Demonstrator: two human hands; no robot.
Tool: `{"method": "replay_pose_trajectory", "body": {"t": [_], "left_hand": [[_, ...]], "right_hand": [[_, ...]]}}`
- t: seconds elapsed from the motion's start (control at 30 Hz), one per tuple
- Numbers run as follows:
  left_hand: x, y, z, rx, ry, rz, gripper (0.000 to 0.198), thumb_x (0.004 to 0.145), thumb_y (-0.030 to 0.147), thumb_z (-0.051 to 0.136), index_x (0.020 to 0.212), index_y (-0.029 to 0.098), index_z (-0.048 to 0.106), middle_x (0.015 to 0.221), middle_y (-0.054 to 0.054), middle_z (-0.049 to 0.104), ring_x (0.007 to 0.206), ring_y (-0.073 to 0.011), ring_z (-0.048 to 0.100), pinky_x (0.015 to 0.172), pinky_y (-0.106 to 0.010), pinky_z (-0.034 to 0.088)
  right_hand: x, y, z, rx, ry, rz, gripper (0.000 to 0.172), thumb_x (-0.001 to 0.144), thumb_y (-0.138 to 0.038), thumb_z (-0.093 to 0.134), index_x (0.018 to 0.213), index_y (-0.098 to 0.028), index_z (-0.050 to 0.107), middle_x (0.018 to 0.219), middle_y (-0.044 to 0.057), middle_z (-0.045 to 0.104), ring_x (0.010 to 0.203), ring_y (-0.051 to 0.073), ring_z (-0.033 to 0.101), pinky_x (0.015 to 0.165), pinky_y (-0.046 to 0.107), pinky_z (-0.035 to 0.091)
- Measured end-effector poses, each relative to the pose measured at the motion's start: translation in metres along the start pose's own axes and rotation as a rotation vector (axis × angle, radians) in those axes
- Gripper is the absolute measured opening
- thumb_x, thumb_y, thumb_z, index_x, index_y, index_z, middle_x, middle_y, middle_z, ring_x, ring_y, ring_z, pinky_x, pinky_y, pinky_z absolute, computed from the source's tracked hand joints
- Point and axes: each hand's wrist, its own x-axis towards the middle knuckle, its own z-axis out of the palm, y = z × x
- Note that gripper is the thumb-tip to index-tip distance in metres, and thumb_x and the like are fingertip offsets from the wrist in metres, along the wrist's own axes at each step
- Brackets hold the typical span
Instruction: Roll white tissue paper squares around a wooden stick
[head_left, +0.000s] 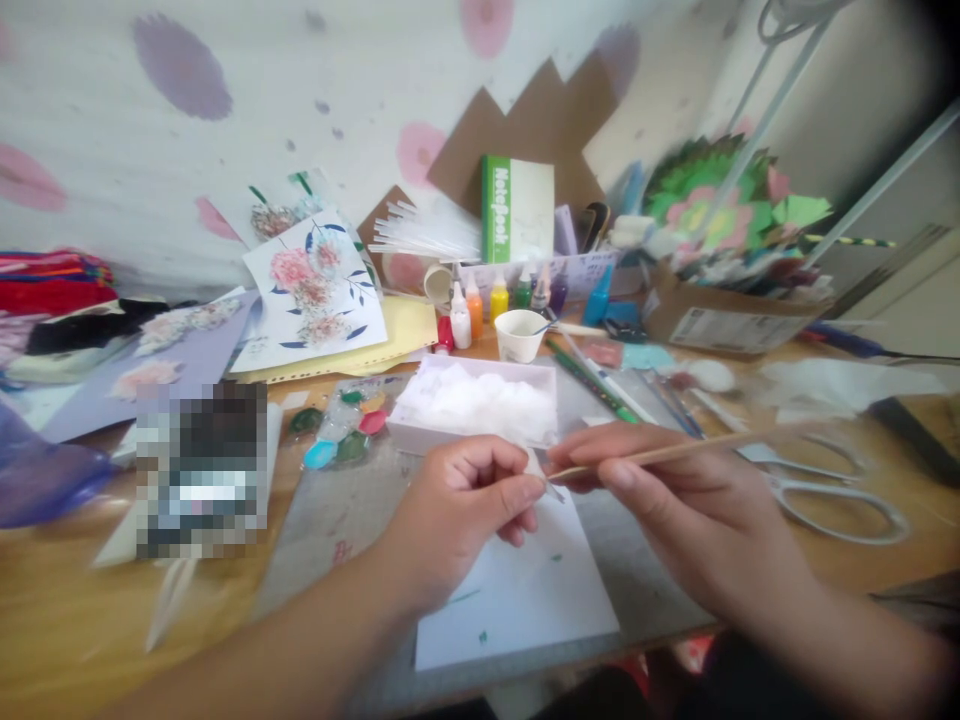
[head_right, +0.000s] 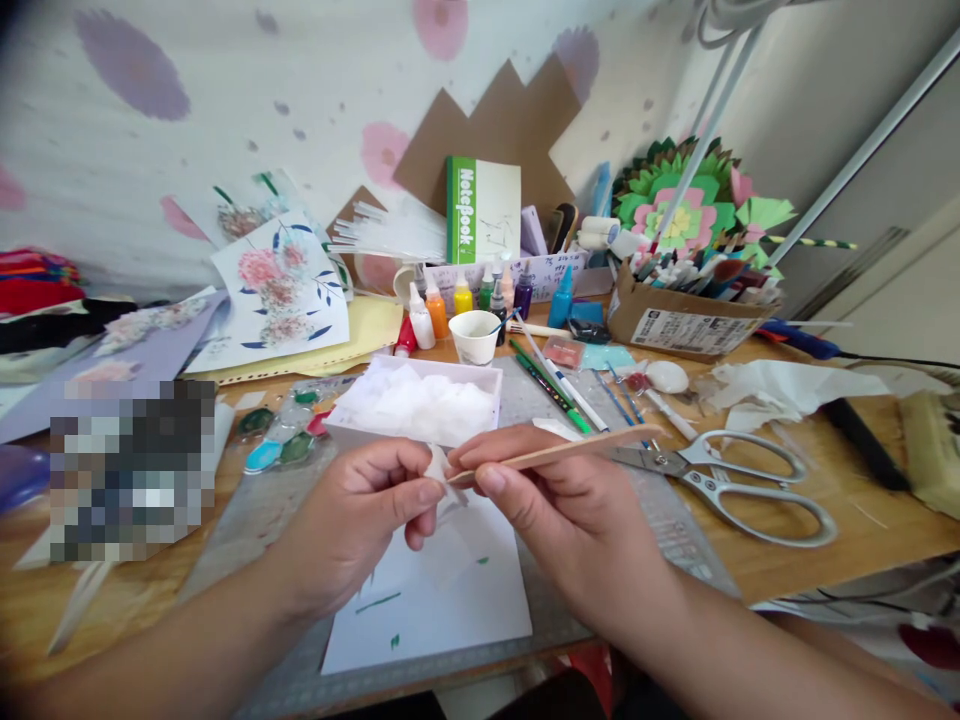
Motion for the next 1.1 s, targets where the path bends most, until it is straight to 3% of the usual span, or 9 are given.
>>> {"method": "replay_pose_trajectory", "body": {"t": [0.23, 0.37, 0.53, 0.67, 0.9, 1.1], "left_hand": [[0.000, 0.000, -0.001, 0.023, -0.015, 0.001, 0.018, 0.076, 0.024, 0.076, 0.067, 0.016, 0.063, 0.054, 0.004, 0.063, 0.049, -0.0066, 0.056, 0.050, -0.018, 0.046], [0.000, 0.002, 0.002, 0.083, 0.016, 0.024, 0.017, 0.076, 0.024, 0.072, 0.067, 0.016, 0.059, 0.053, 0.005, 0.061, 0.047, -0.0068, 0.054, 0.049, -0.018, 0.044], [-0.003, 0.006, 0.007, 0.247, 0.074, 0.064, 0.016, 0.075, 0.022, 0.069, 0.065, 0.017, 0.057, 0.052, 0.004, 0.058, 0.048, -0.0080, 0.052, 0.049, -0.020, 0.042], [-0.003, 0.006, 0.006, 0.264, 0.053, 0.068, 0.014, 0.075, 0.021, 0.067, 0.065, 0.018, 0.057, 0.052, 0.005, 0.059, 0.049, -0.0084, 0.053, 0.050, -0.021, 0.043], [-0.001, 0.004, 0.003, 0.130, 0.085, 0.032, 0.016, 0.075, 0.022, 0.068, 0.066, 0.017, 0.055, 0.051, 0.006, 0.059, 0.046, -0.0067, 0.051, 0.049, -0.019, 0.043], [0.002, 0.003, 0.000, 0.086, 0.152, 0.044, 0.017, 0.077, 0.022, 0.066, 0.066, 0.017, 0.055, 0.050, 0.006, 0.059, 0.045, -0.0057, 0.049, 0.048, -0.018, 0.039]], "right_hand": [[-0.001, 0.004, -0.001, 0.139, -0.024, 0.126, 0.017, 0.095, -0.031, 0.063, 0.091, -0.032, 0.079, 0.090, -0.002, 0.079, 0.081, 0.011, 0.074, 0.072, 0.017, 0.061], [-0.002, 0.003, -0.002, 0.133, -0.057, 0.083, 0.015, 0.095, -0.030, 0.064, 0.097, -0.032, 0.078, 0.097, -0.002, 0.079, 0.099, 0.014, 0.073, 0.086, 0.022, 0.060], [0.000, 0.001, -0.001, -0.004, -0.059, 0.014, 0.015, 0.092, -0.024, 0.067, 0.098, -0.030, 0.079, 0.097, -0.001, 0.080, 0.097, 0.015, 0.074, 0.087, 0.024, 0.061], [0.000, 0.003, 0.000, 0.001, -0.013, 0.033, 0.016, 0.093, -0.025, 0.066, 0.090, -0.030, 0.080, 0.094, 0.001, 0.080, 0.093, 0.018, 0.075, 0.082, 0.028, 0.064], [0.003, 0.023, -0.006, 0.279, 0.077, 0.181, 0.015, 0.093, -0.024, 0.067, 0.087, -0.032, 0.079, 0.095, -0.002, 0.079, 0.079, 0.012, 0.077, 0.074, 0.023, 0.065], [0.026, 0.043, -0.008, 0.154, 0.212, 0.214, 0.013, 0.092, -0.034, 0.068, 0.085, -0.028, 0.077, 0.086, -0.001, 0.079, 0.073, 0.014, 0.076, 0.070, 0.028, 0.066]]}}
